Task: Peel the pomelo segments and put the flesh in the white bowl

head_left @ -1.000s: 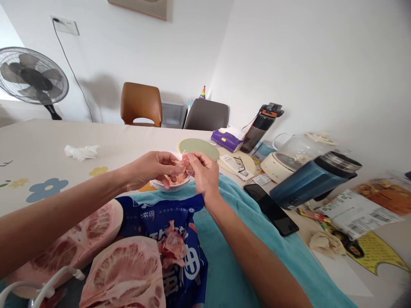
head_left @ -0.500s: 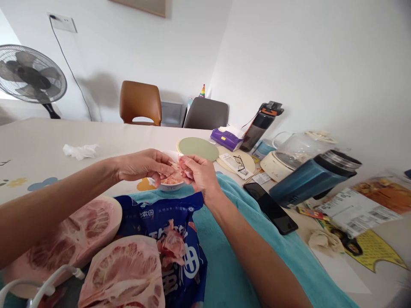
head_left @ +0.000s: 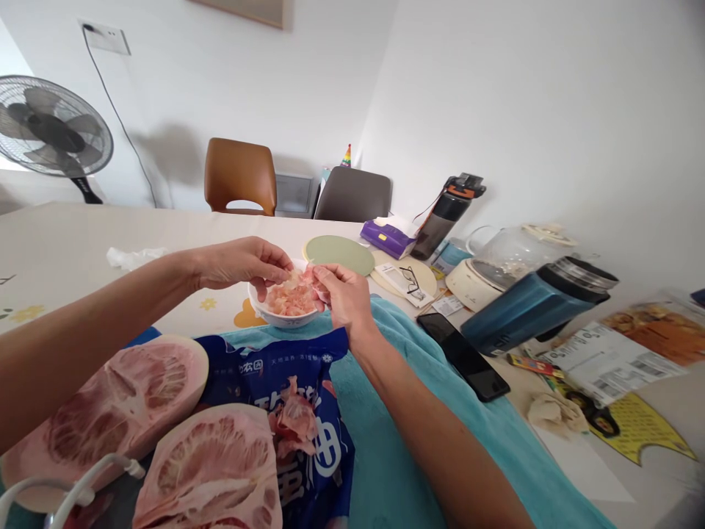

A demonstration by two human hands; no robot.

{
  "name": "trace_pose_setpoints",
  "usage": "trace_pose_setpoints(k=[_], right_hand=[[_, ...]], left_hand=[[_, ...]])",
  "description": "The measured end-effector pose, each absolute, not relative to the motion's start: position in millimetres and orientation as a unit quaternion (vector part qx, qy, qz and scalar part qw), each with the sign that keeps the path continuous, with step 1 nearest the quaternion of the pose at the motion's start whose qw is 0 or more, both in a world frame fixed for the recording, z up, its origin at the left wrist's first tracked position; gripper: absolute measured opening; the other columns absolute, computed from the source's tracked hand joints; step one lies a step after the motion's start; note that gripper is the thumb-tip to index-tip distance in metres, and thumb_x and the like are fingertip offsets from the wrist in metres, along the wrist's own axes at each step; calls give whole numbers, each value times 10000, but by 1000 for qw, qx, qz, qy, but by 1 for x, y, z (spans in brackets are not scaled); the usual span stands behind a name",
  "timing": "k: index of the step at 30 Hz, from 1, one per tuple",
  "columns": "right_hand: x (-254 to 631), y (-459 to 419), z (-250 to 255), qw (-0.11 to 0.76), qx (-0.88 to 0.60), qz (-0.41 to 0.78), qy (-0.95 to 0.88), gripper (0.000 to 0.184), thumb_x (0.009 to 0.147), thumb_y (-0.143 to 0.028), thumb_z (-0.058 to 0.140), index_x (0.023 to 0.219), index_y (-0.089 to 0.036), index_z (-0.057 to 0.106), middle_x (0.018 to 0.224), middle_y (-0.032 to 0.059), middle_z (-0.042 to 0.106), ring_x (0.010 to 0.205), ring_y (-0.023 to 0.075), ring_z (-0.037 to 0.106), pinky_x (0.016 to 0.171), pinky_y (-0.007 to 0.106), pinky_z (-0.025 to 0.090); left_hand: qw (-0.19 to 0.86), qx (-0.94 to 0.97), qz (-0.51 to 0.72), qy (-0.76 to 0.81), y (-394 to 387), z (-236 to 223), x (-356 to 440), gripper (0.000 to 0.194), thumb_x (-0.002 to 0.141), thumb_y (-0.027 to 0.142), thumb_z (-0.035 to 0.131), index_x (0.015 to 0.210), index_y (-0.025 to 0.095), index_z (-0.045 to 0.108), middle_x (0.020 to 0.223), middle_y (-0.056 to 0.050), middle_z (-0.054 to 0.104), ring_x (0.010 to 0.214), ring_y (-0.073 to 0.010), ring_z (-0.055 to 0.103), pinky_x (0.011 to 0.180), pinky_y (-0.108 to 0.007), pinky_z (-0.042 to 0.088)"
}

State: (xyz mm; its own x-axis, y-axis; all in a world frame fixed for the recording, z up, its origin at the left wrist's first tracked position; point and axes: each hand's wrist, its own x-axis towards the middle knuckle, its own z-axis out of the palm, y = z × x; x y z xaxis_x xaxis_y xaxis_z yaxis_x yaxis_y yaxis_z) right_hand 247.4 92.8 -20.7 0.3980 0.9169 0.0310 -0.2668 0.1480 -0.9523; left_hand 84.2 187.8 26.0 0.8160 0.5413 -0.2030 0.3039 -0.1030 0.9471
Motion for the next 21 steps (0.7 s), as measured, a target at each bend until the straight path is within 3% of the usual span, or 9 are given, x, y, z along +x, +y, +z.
trace_pose_setpoints(k=[8,14,17,21], right_hand=[[246,94,-21,680,-466,457,-335,176,624,-313,713,627,-158,631,469,-47,523,391,80,458,347,207,321],[248,93,-19,686,-443,482,-318,137,627,-269,700,631,-149,636,515,-17,576,413,79,463,361,208,337],[249,93,-19,685,-439,488,-315,128,627,-255,702,626,-144,637,500,-17,563,414,85,470,355,209,331],[249,94,-21,685,-438,490,-315,140,627,-265,713,617,-148,637,470,-34,526,410,84,465,355,207,329]], left_hand=[[632,673,221,314,204,27,70,167,676,255,791,785,143,732,686,-33,623,576,-100,560,507,-219,506],[658,656,162,334,196,13,80,274,675,296,798,897,141,755,796,-75,711,590,-112,618,614,-260,548],[639,663,175,350,193,3,86,286,653,277,807,905,147,770,929,-103,745,801,-169,670,800,-310,549],[606,684,193,359,193,-6,89,278,684,317,783,919,169,780,1121,-110,726,1090,-215,610,977,-334,458]])
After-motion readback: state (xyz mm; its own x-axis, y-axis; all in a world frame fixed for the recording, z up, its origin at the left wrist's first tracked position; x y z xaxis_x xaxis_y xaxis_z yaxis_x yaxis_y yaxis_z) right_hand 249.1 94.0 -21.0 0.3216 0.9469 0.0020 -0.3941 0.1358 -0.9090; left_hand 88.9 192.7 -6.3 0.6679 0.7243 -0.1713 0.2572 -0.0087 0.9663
